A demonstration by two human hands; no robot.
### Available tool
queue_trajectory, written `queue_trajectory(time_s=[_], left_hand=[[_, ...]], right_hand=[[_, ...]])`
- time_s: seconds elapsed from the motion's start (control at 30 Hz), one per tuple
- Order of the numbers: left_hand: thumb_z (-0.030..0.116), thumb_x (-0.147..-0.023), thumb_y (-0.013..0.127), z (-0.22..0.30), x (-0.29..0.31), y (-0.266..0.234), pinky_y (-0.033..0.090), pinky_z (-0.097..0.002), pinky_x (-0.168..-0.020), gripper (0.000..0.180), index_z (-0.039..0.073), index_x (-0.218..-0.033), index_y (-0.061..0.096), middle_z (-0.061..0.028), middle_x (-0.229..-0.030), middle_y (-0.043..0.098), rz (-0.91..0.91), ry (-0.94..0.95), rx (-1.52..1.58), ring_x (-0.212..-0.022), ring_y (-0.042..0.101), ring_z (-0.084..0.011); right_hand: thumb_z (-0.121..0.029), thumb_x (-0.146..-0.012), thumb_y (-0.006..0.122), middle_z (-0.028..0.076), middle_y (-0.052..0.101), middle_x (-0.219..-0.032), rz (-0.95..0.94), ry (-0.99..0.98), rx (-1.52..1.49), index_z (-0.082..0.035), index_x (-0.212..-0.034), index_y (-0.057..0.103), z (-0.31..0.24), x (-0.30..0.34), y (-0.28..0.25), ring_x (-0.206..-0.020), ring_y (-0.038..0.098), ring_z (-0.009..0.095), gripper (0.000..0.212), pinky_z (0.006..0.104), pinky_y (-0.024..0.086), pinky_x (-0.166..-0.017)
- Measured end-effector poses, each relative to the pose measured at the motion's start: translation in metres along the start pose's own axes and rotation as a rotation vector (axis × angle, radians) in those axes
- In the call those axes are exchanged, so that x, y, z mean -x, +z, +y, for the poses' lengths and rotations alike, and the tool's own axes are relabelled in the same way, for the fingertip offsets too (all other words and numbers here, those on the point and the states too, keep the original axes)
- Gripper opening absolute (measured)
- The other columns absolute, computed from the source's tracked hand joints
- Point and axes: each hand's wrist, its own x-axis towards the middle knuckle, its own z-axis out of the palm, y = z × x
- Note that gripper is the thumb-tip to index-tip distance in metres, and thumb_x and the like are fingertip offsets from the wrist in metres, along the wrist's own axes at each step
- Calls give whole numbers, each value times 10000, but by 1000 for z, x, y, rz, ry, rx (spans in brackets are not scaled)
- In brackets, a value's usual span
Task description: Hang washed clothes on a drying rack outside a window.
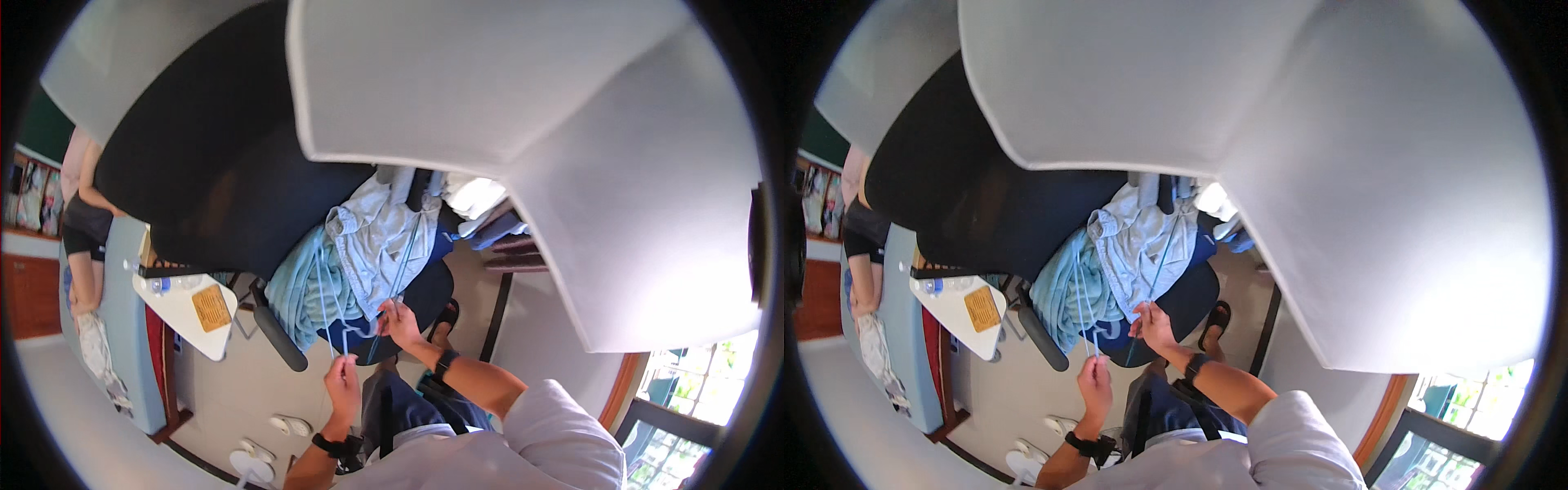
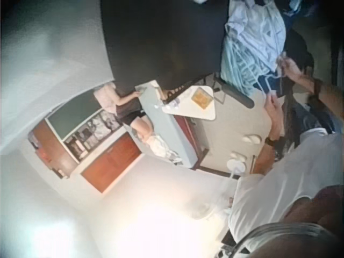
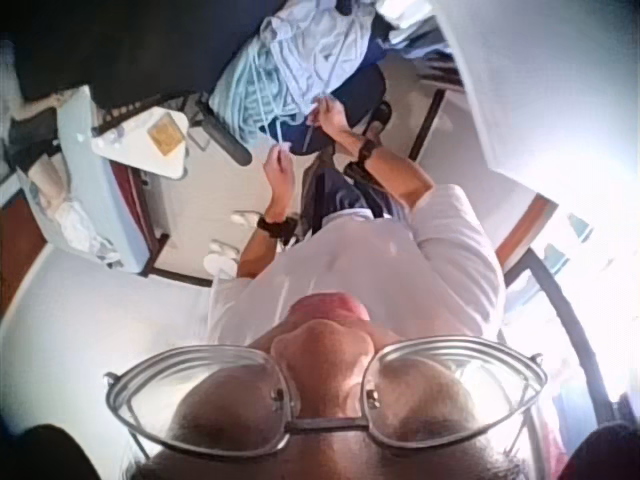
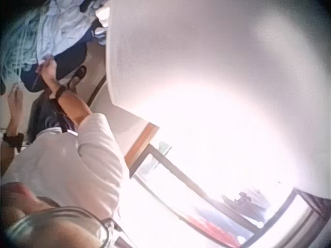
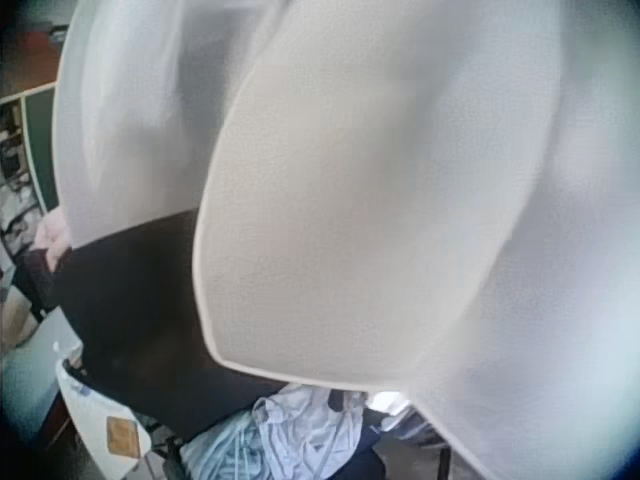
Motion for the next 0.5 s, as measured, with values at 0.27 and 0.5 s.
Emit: queue_trajectory(time_s=[0.27,0.5], left_hand=[[164,-939,497,84,27,77,485,-249,-584,225,-30,-943,611,-87,-755,648,-485,44,108,-684,629,-132],[176,-950,476,120,55,178,379,-227,-438,199,41,-1091,440,1,-593,483,-1094,126,188,-475,479,-84]], right_hand=[[-259,-982,389,84,609,-738,3,-145,119,-34,-1078,576,-30,104,-67,-609,602,128,308,293,525,-552],[-164,-956,424,95,625,-874,478,-217,-107,-100,-1454,57,-72,175,-158,-767,581,133,621,281,496,-649]])
